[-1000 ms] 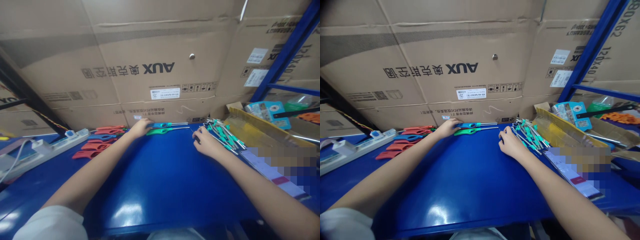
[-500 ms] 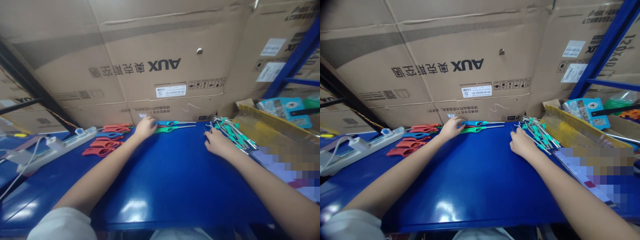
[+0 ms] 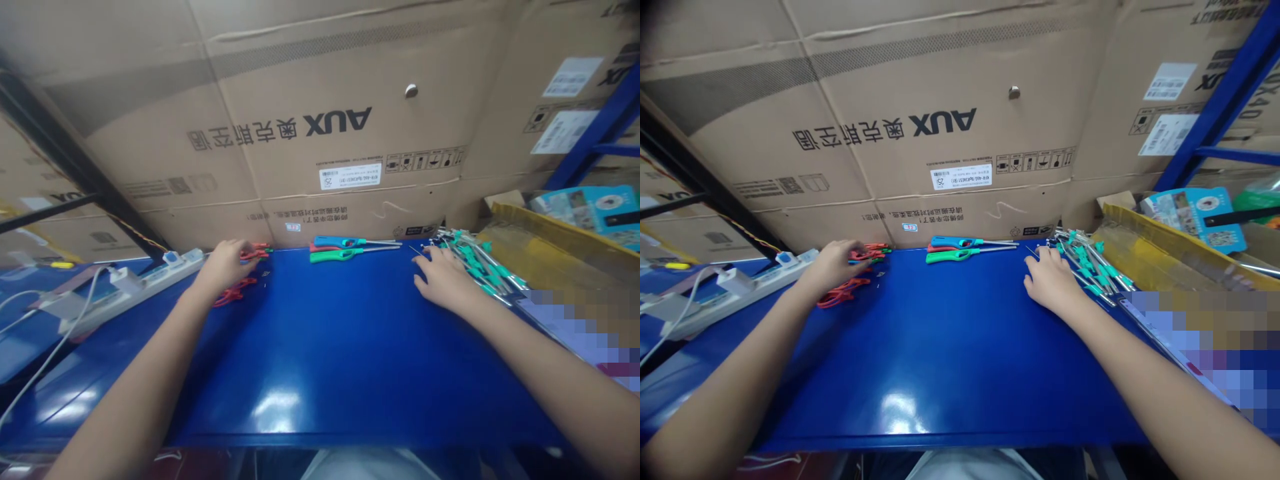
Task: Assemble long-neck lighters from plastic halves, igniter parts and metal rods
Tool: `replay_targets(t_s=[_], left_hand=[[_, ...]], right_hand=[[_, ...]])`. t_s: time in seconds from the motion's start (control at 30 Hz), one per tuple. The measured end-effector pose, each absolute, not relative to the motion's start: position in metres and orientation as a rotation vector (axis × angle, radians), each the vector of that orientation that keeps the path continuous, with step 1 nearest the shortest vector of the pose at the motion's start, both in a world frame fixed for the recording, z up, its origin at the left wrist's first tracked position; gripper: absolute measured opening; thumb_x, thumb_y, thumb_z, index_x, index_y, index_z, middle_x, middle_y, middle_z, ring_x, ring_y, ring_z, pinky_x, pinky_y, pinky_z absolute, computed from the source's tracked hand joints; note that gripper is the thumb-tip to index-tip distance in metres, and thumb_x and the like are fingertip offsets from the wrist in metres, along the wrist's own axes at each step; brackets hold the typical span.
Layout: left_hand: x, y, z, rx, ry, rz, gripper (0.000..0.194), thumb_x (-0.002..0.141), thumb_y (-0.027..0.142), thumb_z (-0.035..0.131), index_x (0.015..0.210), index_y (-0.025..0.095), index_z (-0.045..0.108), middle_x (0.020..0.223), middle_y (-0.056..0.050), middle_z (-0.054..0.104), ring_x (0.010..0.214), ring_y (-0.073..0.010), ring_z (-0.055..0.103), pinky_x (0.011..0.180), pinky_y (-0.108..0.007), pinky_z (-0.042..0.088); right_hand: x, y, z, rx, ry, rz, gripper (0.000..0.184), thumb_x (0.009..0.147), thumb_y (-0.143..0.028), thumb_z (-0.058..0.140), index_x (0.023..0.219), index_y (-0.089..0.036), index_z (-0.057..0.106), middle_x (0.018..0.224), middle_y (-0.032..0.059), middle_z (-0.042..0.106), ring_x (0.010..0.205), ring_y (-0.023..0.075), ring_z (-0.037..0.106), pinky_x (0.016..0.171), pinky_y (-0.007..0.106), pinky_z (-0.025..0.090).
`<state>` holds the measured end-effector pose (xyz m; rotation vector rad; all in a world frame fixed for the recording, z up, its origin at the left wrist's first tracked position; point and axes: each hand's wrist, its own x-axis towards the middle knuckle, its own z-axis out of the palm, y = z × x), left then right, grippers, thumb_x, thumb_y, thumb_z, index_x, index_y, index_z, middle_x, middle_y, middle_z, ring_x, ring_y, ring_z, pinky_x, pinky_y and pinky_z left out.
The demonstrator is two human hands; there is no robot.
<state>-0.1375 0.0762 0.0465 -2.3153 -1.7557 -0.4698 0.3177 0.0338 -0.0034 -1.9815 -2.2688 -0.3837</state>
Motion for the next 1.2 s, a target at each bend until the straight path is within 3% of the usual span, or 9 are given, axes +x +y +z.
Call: replay_targets(t_s=[0.37,0.63,0.83,0.93,1.1,1.2], left_hand=[[-0.169,0.072,0.056,-2.198,-1.933,-0.082,0.040,0.076,0.053,0.063,0.097,0.020,0.074,0.101,-0.012,0.070,0.096,-0.0320,0.067,0.081,-0.037,0.051],[-0.163,0.071,0.054,-2.164,-2.064,0.048,0.025,0.079,0.043,0.059,0.073,0.025,0.075,0.076,-0.006,0.073,0.073,-0.0263,0.069,0.061,-0.029,0.046],[-0.147,0.060,0.071,-2.040,-2.063,0.028,0.035,0.088,0.045,0.054,0.100,0.022,0.077,0.098,-0.013,0.076,0.089,-0.0348,0.070,0.066,-0.034,0.048],[-0.104,0.041,0.075,-2.121,-1.839,-0.067,0.032,0.095,0.043,0.050,0.106,0.024,0.073,0.110,-0.010,0.074,0.100,-0.0320,0.069,0.071,-0.033,0.048],[-0.005,-0.007,0.039,-2.549,-1.189,-0.111,0.019,0.098,0.029,0.056,0.092,0.017,0.070,0.089,-0.007,0.073,0.083,-0.0240,0.068,0.068,-0.031,0.046],[0.027,-0.025,0.006,-2.708,-0.883,-0.267,0.020,0.100,0.026,0.054,0.091,0.015,0.068,0.086,-0.006,0.071,0.079,-0.0208,0.064,0.065,-0.030,0.044]], right_hand=[[0.309,0.041,-0.024,-1.437,-2.266,-0.145,0.030,0.092,-0.033,0.050,0.106,-0.016,0.071,0.123,0.0168,0.060,0.116,0.0343,0.056,0.101,0.051,0.049],[0.311,0.041,-0.024,-1.388,-2.267,-0.056,0.027,0.091,-0.031,0.052,0.101,-0.017,0.072,0.122,0.0163,0.060,0.118,0.0352,0.056,0.104,0.056,0.047],[0.306,0.038,-0.022,-1.284,-2.261,-0.066,0.020,0.091,-0.028,0.054,0.098,-0.018,0.070,0.119,0.0154,0.062,0.114,0.0346,0.057,0.101,0.058,0.049],[0.296,0.030,-0.014,-1.128,-2.241,-0.057,0.017,0.093,-0.025,0.053,0.101,-0.020,0.067,0.115,0.0132,0.063,0.110,0.0309,0.059,0.100,0.055,0.050],[0.276,0.005,0.002,-0.757,-2.331,0.091,0.031,0.095,-0.025,0.057,0.126,-0.023,0.057,0.124,0.0117,0.059,0.118,0.0249,0.056,0.103,0.044,0.049],[0.268,-0.007,0.002,-0.634,-2.472,0.191,0.030,0.092,-0.028,0.062,0.121,-0.022,0.059,0.120,0.0112,0.059,0.112,0.0234,0.058,0.096,0.040,0.051]])
